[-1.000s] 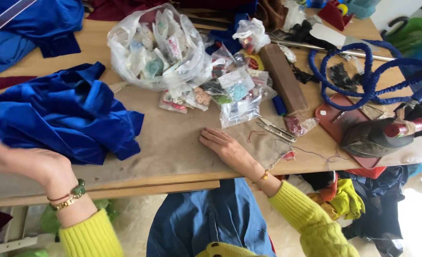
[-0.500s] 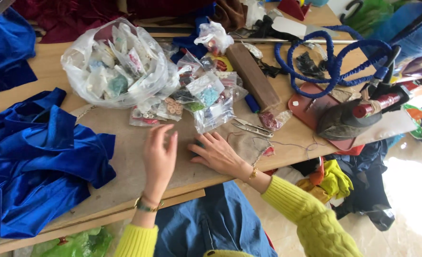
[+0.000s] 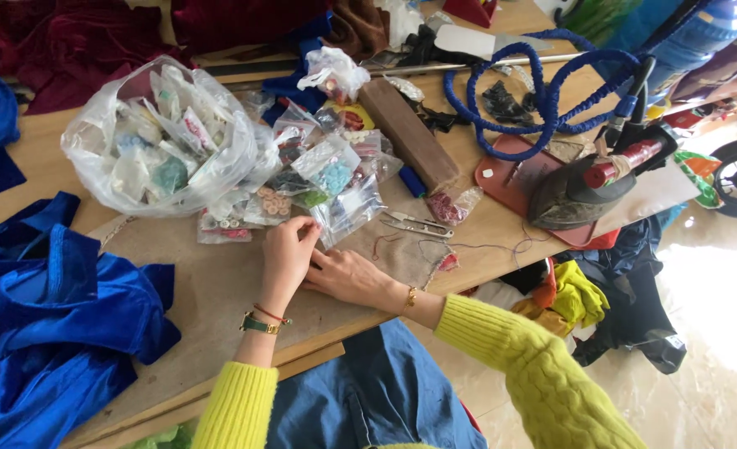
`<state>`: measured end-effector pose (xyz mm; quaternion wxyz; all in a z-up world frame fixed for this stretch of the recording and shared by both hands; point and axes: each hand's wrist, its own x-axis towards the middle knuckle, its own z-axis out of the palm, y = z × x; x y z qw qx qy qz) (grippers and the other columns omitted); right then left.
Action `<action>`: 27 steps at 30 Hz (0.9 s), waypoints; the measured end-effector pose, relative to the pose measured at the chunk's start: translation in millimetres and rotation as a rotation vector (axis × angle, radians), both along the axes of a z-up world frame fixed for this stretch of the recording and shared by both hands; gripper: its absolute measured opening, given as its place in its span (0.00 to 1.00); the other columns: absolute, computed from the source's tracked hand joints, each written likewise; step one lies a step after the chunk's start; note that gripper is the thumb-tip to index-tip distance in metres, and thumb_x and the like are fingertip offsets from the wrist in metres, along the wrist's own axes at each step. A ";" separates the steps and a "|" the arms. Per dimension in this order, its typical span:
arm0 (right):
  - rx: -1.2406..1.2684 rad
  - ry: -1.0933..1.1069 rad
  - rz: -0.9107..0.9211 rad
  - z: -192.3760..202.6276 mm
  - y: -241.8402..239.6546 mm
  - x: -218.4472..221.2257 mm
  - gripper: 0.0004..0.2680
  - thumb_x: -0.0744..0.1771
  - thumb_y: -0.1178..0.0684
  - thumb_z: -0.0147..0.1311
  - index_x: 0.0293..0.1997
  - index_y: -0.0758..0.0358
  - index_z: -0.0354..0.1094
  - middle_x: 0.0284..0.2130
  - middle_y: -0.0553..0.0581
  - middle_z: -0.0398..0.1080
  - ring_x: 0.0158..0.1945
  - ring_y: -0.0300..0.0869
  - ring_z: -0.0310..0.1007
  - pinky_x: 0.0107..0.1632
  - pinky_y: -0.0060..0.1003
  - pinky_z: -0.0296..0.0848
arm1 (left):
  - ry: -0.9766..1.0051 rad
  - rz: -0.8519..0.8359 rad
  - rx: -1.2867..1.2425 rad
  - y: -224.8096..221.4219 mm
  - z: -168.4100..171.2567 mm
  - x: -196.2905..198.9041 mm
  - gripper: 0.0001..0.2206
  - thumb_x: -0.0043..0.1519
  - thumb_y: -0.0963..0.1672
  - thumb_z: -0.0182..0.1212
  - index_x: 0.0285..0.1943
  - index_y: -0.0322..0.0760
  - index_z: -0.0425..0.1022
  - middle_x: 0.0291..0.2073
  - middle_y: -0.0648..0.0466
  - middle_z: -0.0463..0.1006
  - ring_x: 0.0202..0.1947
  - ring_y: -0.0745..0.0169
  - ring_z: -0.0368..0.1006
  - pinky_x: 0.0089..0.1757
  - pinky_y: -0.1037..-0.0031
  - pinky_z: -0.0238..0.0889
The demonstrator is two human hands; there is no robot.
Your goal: Sorting through small bags of beads and trimmings while organizing fabric on a workbench
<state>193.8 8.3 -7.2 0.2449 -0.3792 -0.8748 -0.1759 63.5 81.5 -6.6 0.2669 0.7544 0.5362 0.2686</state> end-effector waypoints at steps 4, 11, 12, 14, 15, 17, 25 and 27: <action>0.026 0.021 -0.022 -0.1 -2.4 -1.8 0.07 0.70 0.45 0.45 0.39 0.53 0.65 0.33 0.53 0.62 0.25 0.47 0.75 0.22 0.35 0.73 | -0.004 0.042 0.053 -4.5 6.5 3.3 0.08 0.62 0.48 0.59 0.43 0.47 0.81 0.35 0.52 0.85 0.38 0.40 0.80 0.41 0.49 0.73; -0.047 0.030 -0.004 -7.3 0.4 1.2 0.06 0.71 0.52 0.39 0.38 0.56 0.62 0.31 0.52 0.63 0.25 0.47 0.76 0.22 0.35 0.73 | -0.199 0.171 0.149 -26.1 77.9 -23.1 0.08 0.70 0.41 0.51 0.52 0.35 0.75 0.36 0.43 0.83 0.33 0.42 0.80 0.38 0.60 0.73; -0.046 0.031 -0.004 -3.2 -2.0 1.0 0.06 0.71 0.52 0.39 0.38 0.56 0.62 0.31 0.52 0.63 0.25 0.47 0.76 0.22 0.35 0.73 | -0.198 0.170 0.150 -30.5 95.3 -30.5 0.08 0.70 0.41 0.51 0.52 0.35 0.75 0.36 0.43 0.83 0.33 0.42 0.80 0.38 0.60 0.73; -0.079 0.046 0.022 5.6 -5.4 1.8 0.05 0.70 0.55 0.41 0.38 0.57 0.63 0.31 0.53 0.65 0.25 0.46 0.77 0.24 0.35 0.75 | -0.152 0.237 0.286 -38.4 130.4 -44.4 0.13 0.70 0.36 0.52 0.63 0.25 0.69 0.36 0.37 0.81 0.33 0.45 0.78 0.39 0.63 0.70; -0.077 0.047 0.021 1.9 -4.2 0.8 0.05 0.70 0.55 0.41 0.38 0.57 0.63 0.31 0.53 0.65 0.25 0.46 0.77 0.24 0.35 0.75 | -0.152 0.236 0.288 -42.7 132.9 -52.9 0.13 0.70 0.36 0.52 0.63 0.25 0.69 0.36 0.37 0.81 0.33 0.45 0.78 0.39 0.63 0.70; -0.010 0.061 -0.035 -5.5 -0.9 -1.7 0.08 0.72 0.47 0.44 0.37 0.54 0.63 0.30 0.51 0.62 0.25 0.45 0.77 0.24 0.33 0.74 | 0.009 0.294 0.480 -50.8 137.8 -70.1 0.21 0.66 0.35 0.59 0.66 0.35 0.59 0.34 0.46 0.83 0.34 0.40 0.79 0.39 0.57 0.69; -0.081 0.012 -0.107 -4.7 -5.2 -1.5 0.07 0.72 0.51 0.49 0.36 0.58 0.62 0.31 0.54 0.62 0.25 0.43 0.68 0.25 0.37 0.67 | 0.665 0.368 0.638 -93.0 147.0 -126.8 0.07 0.73 0.44 0.62 0.57 0.48 0.73 0.32 0.57 0.80 0.32 0.53 0.77 0.36 0.67 0.68; -0.059 0.005 -0.118 -5.7 -5.4 -0.9 0.07 0.71 0.54 0.48 0.35 0.58 0.61 0.30 0.53 0.61 0.23 0.42 0.67 0.24 0.36 0.66 | 0.746 0.333 0.686 -100.0 146.1 -139.9 0.07 0.71 0.44 0.65 0.55 0.52 0.75 0.38 0.61 0.81 0.35 0.59 0.78 0.40 0.71 0.70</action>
